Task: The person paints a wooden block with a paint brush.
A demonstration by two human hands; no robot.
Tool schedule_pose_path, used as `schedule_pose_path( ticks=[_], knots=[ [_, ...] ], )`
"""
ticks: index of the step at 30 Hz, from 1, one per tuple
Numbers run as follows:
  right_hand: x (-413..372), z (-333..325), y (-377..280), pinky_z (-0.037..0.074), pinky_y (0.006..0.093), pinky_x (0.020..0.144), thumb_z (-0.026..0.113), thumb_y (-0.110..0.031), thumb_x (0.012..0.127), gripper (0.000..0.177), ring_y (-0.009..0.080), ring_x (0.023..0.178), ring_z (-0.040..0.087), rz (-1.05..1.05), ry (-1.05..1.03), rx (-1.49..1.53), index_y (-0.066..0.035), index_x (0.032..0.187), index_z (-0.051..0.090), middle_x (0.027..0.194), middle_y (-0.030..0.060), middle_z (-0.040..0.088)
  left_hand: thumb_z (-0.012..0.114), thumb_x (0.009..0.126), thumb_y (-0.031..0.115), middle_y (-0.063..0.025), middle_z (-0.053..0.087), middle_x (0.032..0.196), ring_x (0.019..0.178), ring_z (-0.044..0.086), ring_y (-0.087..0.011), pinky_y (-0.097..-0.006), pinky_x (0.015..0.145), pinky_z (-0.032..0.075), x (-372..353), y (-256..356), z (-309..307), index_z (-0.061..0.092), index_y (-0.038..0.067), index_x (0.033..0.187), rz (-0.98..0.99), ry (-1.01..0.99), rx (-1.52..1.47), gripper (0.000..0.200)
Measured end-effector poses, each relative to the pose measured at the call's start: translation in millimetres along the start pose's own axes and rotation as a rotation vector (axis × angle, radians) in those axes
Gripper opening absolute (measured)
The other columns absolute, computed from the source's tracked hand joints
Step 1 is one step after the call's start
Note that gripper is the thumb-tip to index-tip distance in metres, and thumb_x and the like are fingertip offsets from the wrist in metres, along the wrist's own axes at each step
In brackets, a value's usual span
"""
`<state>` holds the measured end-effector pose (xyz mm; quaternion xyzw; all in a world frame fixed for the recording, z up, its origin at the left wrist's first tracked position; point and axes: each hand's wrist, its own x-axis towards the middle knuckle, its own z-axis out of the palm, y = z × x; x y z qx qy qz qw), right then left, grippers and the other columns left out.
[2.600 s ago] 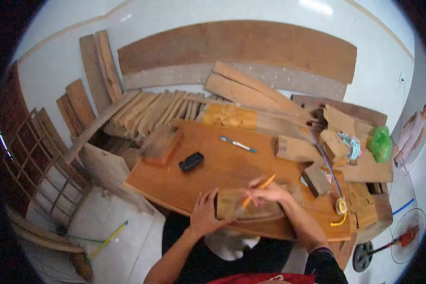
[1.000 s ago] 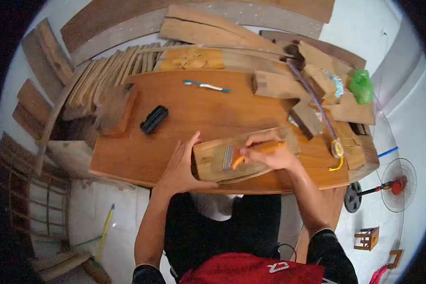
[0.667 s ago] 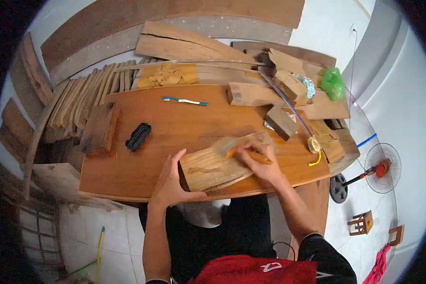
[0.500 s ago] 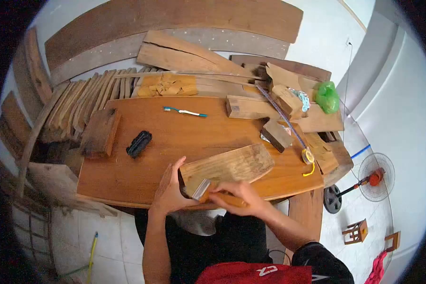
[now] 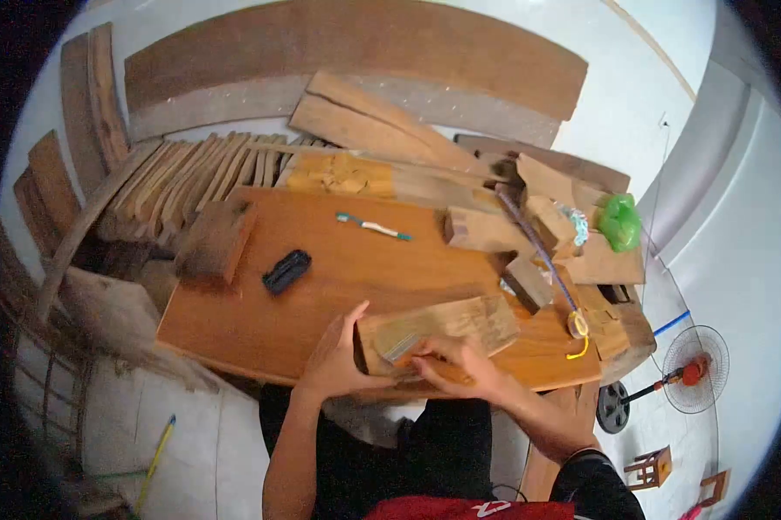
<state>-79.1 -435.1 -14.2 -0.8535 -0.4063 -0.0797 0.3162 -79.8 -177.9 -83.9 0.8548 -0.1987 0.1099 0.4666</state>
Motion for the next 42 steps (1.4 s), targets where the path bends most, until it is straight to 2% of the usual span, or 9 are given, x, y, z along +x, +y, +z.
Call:
schedule_pose_path(
  ticks=[2,4,16,20,25,28,32,36,42],
  knots=[
    [-16,-4,49,0.056,0.0398,0.084,0.067,-0.02,0.095,0.016,0.0324,0.094,0.072,0.308,-0.091,0.416,-0.008,0.104,0.071,0.1,0.0146,0.074,0.098,0.055,0.046,-0.0266,0.052,0.139,0.132,0.05,-0.0422,-0.0497,0.113,0.041,0,-4,-1,0.03,0.004,0.155,-0.025,-0.034,-0.012,0.128],
    [0,-24,63,0.055,0.039,0.086,0.066,-0.018,0.096,0.015,0.0313,0.096,0.072,0.416,0.138,0.037,-0.007,0.104,0.071,0.101,0.0143,0.074,0.098,0.056,0.047,-0.0259,0.052,0.14,0.133,0.05,-0.0417,-0.0498,0.113,0.041,-1,10,-6,0.03,0.004,0.155,-0.067,-0.045,0.062,0.128],
    [-33,3,-6,0.055,0.033,0.084,0.075,-0.013,0.092,0.013,0.0189,0.088,0.071,0.092,0.038,0.039,-0.003,0.1,0.073,0.096,0.0092,0.076,0.101,0.051,0.037,-0.0265,0.048,0.147,0.139,0.047,-0.0401,-0.0493,0.116,0.038,3,5,-3,0.027,0.004,0.157,-0.064,-0.04,0.033,0.133],
    [-50,-16,56,0.053,0.0307,0.08,0.074,-0.012,0.091,0.014,0.0171,0.088,0.07,0.457,0.53,0.172,-0.004,0.103,0.074,0.095,0.0097,0.075,0.101,0.052,0.037,-0.0262,0.046,0.149,0.14,0.045,-0.0402,-0.0504,0.117,0.037,0,9,-7,0.026,0.004,0.157,-0.068,-0.06,0.056,0.133],
    [-67,-42,16,0.054,0.0341,0.08,0.07,-0.012,0.095,0.013,0.0213,0.089,0.072,0.348,-0.075,0.087,0.001,0.099,0.07,0.096,0.0156,0.074,0.099,0.054,0.044,-0.0277,0.049,0.144,0.135,0.048,-0.0429,-0.0512,0.114,0.04,2,5,-1,0.032,0.006,0.155,-0.036,-0.039,0.021,0.127],
    [-75,-68,76,0.054,0.0367,0.079,0.071,-0.014,0.092,0.015,0.0251,0.088,0.072,0.584,0.313,0.309,0.001,0.097,0.07,0.093,0.0159,0.073,0.099,0.053,0.043,-0.027,0.05,0.143,0.135,0.048,-0.0428,-0.0513,0.114,0.04,2,3,1,0.032,0.007,0.156,-0.039,-0.049,0.004,0.128],
    [-68,-79,37,0.055,0.0334,0.073,0.071,-0.017,0.093,0.018,0.0277,0.082,0.072,0.216,-0.037,0.018,0.001,0.098,0.071,0.087,0.0167,0.073,0.099,0.053,0.041,-0.0256,0.051,0.141,0.133,0.05,-0.0425,-0.0514,0.113,0.041,4,2,4,0.032,0.007,0.156,-0.033,-0.009,0.017,0.128],
    [-69,-106,77,0.052,0.0305,0.067,0.071,-0.014,0.094,0.012,0.0121,0.076,0.067,0.632,0.16,-0.042,-0.004,0.096,0.075,0.079,0.0053,0.071,0.099,0.052,0.04,-0.0251,0.053,0.139,0.131,0.051,-0.0426,-0.0514,0.113,0.041,0,6,3,0.032,0.008,0.156,-0.015,-0.026,0.043,0.128],
    [-61,-124,40,0.055,0.035,0.07,0.071,-0.02,0.095,0.019,0.0169,0.073,0.07,0.433,-0.058,0.056,-0.002,0.099,0.075,0.082,0.0091,0.074,0.099,0.052,0.038,-0.0248,0.053,0.138,0.131,0.051,-0.0421,-0.0514,0.113,0.041,2,8,3,0.034,0.009,0.155,-0.028,-0.022,0.044,0.126]
  ],
)
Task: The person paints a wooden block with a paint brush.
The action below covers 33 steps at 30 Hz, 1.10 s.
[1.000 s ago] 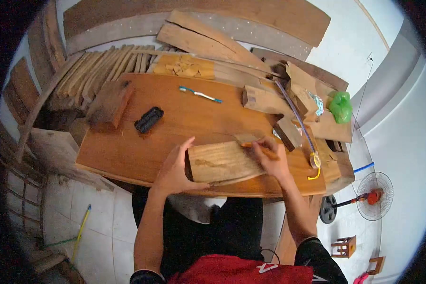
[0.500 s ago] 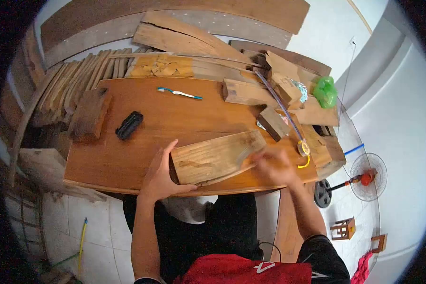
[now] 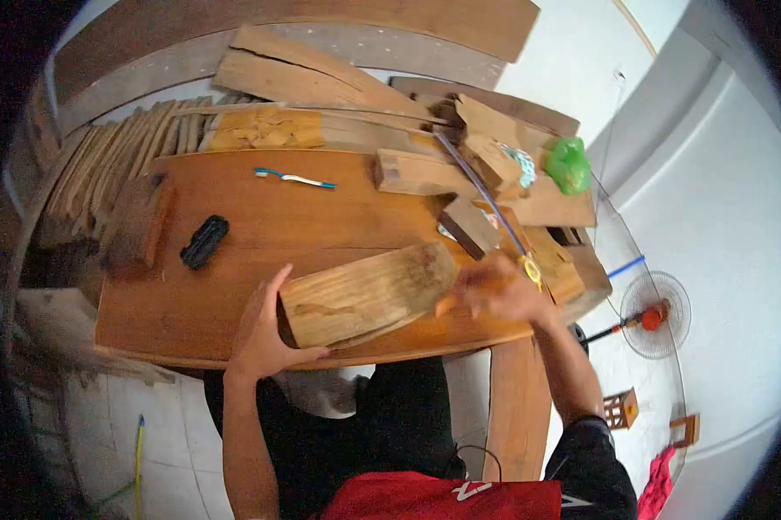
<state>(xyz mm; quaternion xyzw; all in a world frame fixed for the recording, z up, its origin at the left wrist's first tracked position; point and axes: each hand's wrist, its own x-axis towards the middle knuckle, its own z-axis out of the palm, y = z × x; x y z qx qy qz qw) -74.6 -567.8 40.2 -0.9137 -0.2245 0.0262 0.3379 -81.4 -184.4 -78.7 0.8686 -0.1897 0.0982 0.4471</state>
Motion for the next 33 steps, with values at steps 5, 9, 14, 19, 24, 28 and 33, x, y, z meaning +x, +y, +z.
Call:
schedule_pose_path(
  ticks=[5,9,14,19,24,28,33],
  knots=[
    [24,-19,10,0.055,0.0333,0.065,0.072,-0.028,0.095,0.026,0.0151,0.068,0.07,0.042,-0.255,0.06,-0.003,0.099,0.076,0.08,0.0103,0.075,0.099,0.052,0.038,-0.0245,0.052,0.138,0.132,0.05,-0.0427,-0.0514,0.113,0.041,-2,1,-1,0.034,0.008,0.154,-0.025,0.002,-0.012,0.125],
    [42,-37,22,0.055,0.0343,0.065,0.071,-0.027,0.094,0.028,0.0211,0.071,0.071,0.231,-0.109,-0.038,0.0,0.098,0.074,0.084,0.0111,0.076,0.099,0.053,0.039,-0.0245,0.052,0.139,0.133,0.049,-0.043,-0.0514,0.114,0.04,4,7,-4,0.034,0.007,0.155,-0.025,-0.037,0.034,0.125],
    [89,11,19,0.055,0.0393,0.07,0.069,-0.027,0.094,0.024,0.0277,0.076,0.072,-0.693,-0.472,0.077,-0.005,0.098,0.075,0.088,0.0163,0.075,0.097,0.055,0.046,-0.0246,0.049,0.144,0.135,0.048,-0.0424,-0.0529,0.113,0.04,2,5,-3,0.034,0.008,0.155,-0.049,-0.058,0.089,0.124],
    [137,25,-32,0.053,0.0363,0.075,0.071,-0.027,0.096,0.027,0.025,0.082,0.072,-0.267,-0.207,-0.226,-0.003,0.106,0.074,0.088,0.015,0.075,0.098,0.055,0.047,-0.0231,0.049,0.147,0.136,0.048,-0.0401,-0.051,0.115,0.039,3,3,-3,0.035,0.006,0.155,-0.048,-0.083,0.091,0.125],
    [166,19,-48,0.054,0.033,0.068,0.073,-0.03,0.096,0.03,0.0135,0.075,0.069,-0.492,-0.545,0.197,-0.003,0.109,0.076,0.087,0.0098,0.076,0.1,0.053,0.044,-0.0218,0.05,0.146,0.137,0.048,-0.0356,-0.0451,0.115,0.039,41,2,-24,0.037,0.002,0.153,0.066,-0.105,-0.035,0.125],
    [171,-17,-48,0.055,0.0308,0.073,0.075,-0.022,0.094,0.025,0.0129,0.081,0.069,-0.465,-0.123,0.307,-0.002,0.108,0.075,0.093,0.008,0.076,0.101,0.056,0.032,-0.0181,0.041,0.151,0.137,0.047,-0.0306,-0.0447,0.114,0.041,110,37,-66,0.022,0.006,0.16,0.114,-0.26,-0.083,0.134],
    [168,-40,-36,0.055,0.0312,0.079,0.076,-0.016,0.092,0.023,0.0132,0.088,0.069,-0.431,0.164,0.447,-0.002,0.11,0.076,0.096,0.0072,0.077,0.103,0.051,0.023,-0.0079,0.036,0.157,0.15,0.029,-0.0252,-0.0439,0.117,0.037,198,75,-91,0.026,0.011,0.159,-0.042,-0.481,-0.326,0.132]
  ],
)
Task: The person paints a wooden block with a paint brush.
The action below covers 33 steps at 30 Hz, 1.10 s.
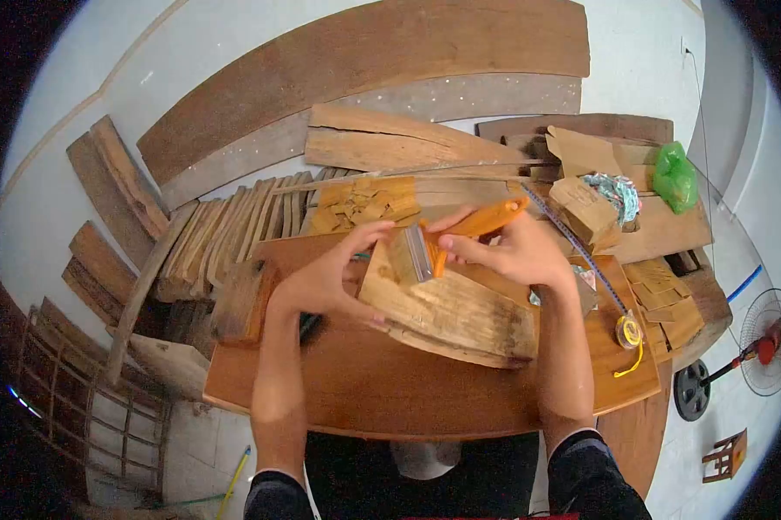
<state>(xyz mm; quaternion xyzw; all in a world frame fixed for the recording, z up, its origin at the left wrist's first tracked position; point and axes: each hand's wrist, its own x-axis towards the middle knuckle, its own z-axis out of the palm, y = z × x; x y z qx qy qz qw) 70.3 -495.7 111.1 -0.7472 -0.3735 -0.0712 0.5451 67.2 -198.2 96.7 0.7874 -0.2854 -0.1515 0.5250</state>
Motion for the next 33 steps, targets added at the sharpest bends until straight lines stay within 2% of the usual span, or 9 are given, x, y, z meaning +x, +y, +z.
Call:
schedule_pose_path(
  ticks=[6,9,10,14,17,22,25,30,33],
  knots=[
    [2,-9,5,0.056,0.031,0.081,0.076,-0.015,0.09,0.023,0.0156,0.089,0.072,0.016,0.283,-0.244,-0.003,0.11,0.077,0.1,0.0108,0.078,0.102,0.048,0.018,-0.0067,0.04,0.155,0.147,0.035,-0.0237,-0.0422,0.114,0.04,46,8,-27,0.041,0.012,0.152,0.125,-0.02,0.179,0.12],
    [-3,-21,-9,0.056,0.0295,0.081,0.076,-0.014,0.09,0.023,0.0155,0.089,0.074,-0.088,-0.112,-0.269,-0.004,0.111,0.076,0.1,0.0119,0.078,0.102,0.052,0.025,-0.0058,0.041,0.155,0.144,0.039,-0.0255,-0.0531,0.112,0.041,36,-1,-36,0.043,0.018,0.15,0.229,0.025,0.231,0.115],
    [-3,-23,6,0.056,0.0283,0.08,0.077,-0.014,0.09,0.024,0.0145,0.09,0.073,-0.125,-0.11,-0.078,-0.005,0.113,0.076,0.101,0.0113,0.079,0.103,0.05,0.028,-0.0079,0.044,0.153,0.143,0.041,-0.0256,-0.0497,0.11,0.043,29,6,-35,0.044,0.015,0.148,0.218,0.062,0.285,0.115],
    [6,-12,8,0.057,0.0313,0.082,0.08,-0.012,0.086,0.027,0.021,0.089,0.075,0.141,0.273,-0.102,-0.002,0.111,0.077,0.097,0.0122,0.078,0.096,0.056,0.02,-0.0199,0.045,0.151,0.144,0.04,-0.0305,-0.0434,0.116,0.036,7,19,-30,0.044,0.007,0.139,0.463,0.138,0.277,0.098],
    [4,-17,1,0.057,0.0312,0.081,0.078,-0.011,0.087,0.026,0.0156,0.091,0.073,-0.205,-0.149,-0.061,0.001,0.111,0.076,0.1,0.0111,0.078,0.084,0.066,0.012,-0.0235,0.042,0.154,0.146,0.038,-0.0334,-0.0435,0.118,0.031,-8,30,-34,0.045,0.008,0.132,0.563,0.181,0.382,0.076],
    [2,-7,9,0.054,0.0265,0.066,0.071,-0.019,0.096,0.026,0.0162,0.077,0.071,-0.017,0.403,-0.076,-0.001,0.115,0.074,0.095,0.0089,0.076,0.064,0.072,0.0,-0.0246,0.037,0.159,0.149,0.036,-0.0343,-0.044,0.12,0.027,3,13,-27,0.047,0.009,0.13,0.618,0.213,0.25,0.06],
    [4,-7,11,0.053,0.0271,0.063,0.067,-0.022,0.099,0.032,0.0177,0.078,0.071,0.014,0.474,0.281,0.002,0.118,0.071,0.094,0.0132,0.075,0.061,0.072,-0.003,-0.0263,0.034,0.161,0.15,0.034,-0.035,-0.044,0.121,0.025,8,12,-24,0.047,0.009,0.129,0.701,0.181,0.179,0.06],
    [-7,-34,32,0.049,0.0288,0.056,0.066,-0.021,0.097,0.025,0.0178,0.068,0.067,0.072,0.243,0.278,0.004,0.1,0.069,0.08,0.0116,0.071,0.066,0.076,-0.006,-0.0249,0.032,0.162,0.149,0.037,-0.0329,-0.0434,0.122,0.027,-3,25,-16,0.044,0.007,0.139,0.642,0.169,0.142,0.068],
    [-9,-35,20,0.049,0.0285,0.056,0.068,-0.022,0.096,0.028,0.0186,0.068,0.068,0.043,0.381,0.265,0.005,0.102,0.07,0.079,0.0117,0.071,0.076,0.082,0.003,-0.0251,0.039,0.158,0.148,0.039,-0.0317,-0.0421,0.122,0.029,-6,26,-15,0.043,0.004,0.144,0.602,0.134,0.097,0.071]
  ],
)
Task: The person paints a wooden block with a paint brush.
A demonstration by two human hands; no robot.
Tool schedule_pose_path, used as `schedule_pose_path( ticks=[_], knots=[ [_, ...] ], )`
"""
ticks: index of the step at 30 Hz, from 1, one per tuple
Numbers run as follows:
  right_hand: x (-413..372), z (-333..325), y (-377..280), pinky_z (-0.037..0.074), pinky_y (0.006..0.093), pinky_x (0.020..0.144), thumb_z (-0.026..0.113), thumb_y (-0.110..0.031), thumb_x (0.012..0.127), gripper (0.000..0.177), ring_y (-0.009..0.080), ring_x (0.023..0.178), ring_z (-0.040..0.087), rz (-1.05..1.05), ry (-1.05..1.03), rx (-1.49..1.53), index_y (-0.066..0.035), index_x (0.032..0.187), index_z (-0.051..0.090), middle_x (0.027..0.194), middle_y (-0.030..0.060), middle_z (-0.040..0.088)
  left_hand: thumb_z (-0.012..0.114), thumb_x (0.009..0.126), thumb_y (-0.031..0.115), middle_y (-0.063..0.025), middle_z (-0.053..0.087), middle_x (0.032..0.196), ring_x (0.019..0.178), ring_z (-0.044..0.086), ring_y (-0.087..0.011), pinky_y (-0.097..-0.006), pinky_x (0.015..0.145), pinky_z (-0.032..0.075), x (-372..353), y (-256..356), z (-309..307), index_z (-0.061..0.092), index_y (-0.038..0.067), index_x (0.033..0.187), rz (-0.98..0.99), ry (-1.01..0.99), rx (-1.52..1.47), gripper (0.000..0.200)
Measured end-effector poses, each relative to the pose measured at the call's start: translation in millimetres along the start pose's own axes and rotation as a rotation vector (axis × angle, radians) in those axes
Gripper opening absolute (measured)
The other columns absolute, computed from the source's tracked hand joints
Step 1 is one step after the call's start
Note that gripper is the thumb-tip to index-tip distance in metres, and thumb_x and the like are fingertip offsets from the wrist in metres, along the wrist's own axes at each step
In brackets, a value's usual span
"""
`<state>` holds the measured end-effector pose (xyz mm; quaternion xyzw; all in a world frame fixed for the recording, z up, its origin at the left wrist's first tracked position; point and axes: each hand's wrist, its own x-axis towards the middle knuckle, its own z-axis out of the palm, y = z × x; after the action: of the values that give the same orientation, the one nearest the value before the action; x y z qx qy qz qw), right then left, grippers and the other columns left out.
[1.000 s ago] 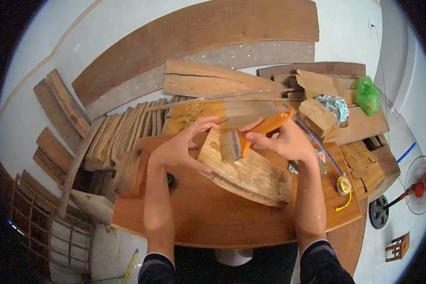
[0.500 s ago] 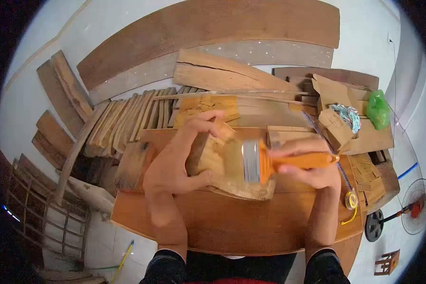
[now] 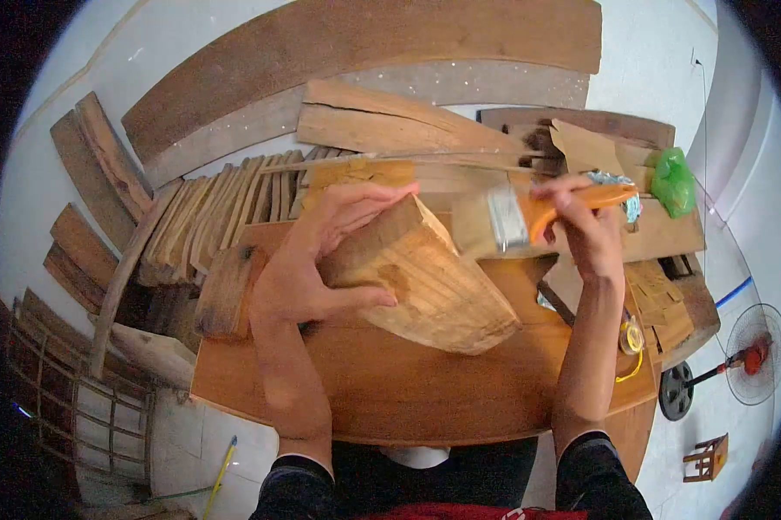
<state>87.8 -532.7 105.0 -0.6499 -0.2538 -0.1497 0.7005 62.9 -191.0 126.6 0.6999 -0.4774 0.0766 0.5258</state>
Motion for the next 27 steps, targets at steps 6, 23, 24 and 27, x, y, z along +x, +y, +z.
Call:
schedule_pose_path(
  ticks=[6,23,24,27],
  knots=[
    [-12,-5,-16,0.05,0.029,0.055,0.07,-0.023,0.094,0.03,0.0181,0.065,0.068,-0.035,-0.193,-0.028,0.004,0.107,0.072,0.086,0.0141,0.074,0.076,0.083,0.0,-0.0155,0.06,0.144,0.136,0.053,-0.025,-0.0374,0.116,0.038,-1,17,5,0.056,0.001,0.142,-0.089,-0.021,0.199,0.063],
    [-12,5,-35,0.053,0.0284,0.063,0.066,-0.017,0.094,0.024,0.0122,0.072,0.067,-0.333,-0.404,-0.222,-0.001,0.109,0.075,0.092,0.0055,0.077,0.08,0.085,0.02,-0.0098,0.073,0.111,0.102,0.068,-0.0185,-0.0312,0.09,0.052,17,-15,22,0.068,0.007,0.129,0.021,0.226,0.273,0.048],
    [-10,-9,-33,0.053,0.0286,0.063,0.066,-0.018,0.094,0.024,0.0124,0.074,0.068,-0.362,-0.639,-0.23,-0.001,0.109,0.076,0.094,0.0056,0.077,0.08,0.085,0.021,-0.0102,0.073,0.111,0.101,0.069,-0.0188,-0.0312,0.089,0.052,18,-15,22,0.069,0.007,0.128,0.022,0.222,0.295,0.047],
    [-22,0,-34,0.052,0.0285,0.062,0.068,-0.011,0.087,0.021,0.0156,0.07,0.067,-0.104,-0.219,-0.299,0.0,0.102,0.077,0.091,0.009,0.075,0.07,0.088,0.038,-0.0121,0.07,0.123,0.11,0.065,-0.0229,-0.0343,0.1,0.047,14,-13,16,0.064,0.001,0.132,-0.096,0.17,0.318,0.058]
  ],
)
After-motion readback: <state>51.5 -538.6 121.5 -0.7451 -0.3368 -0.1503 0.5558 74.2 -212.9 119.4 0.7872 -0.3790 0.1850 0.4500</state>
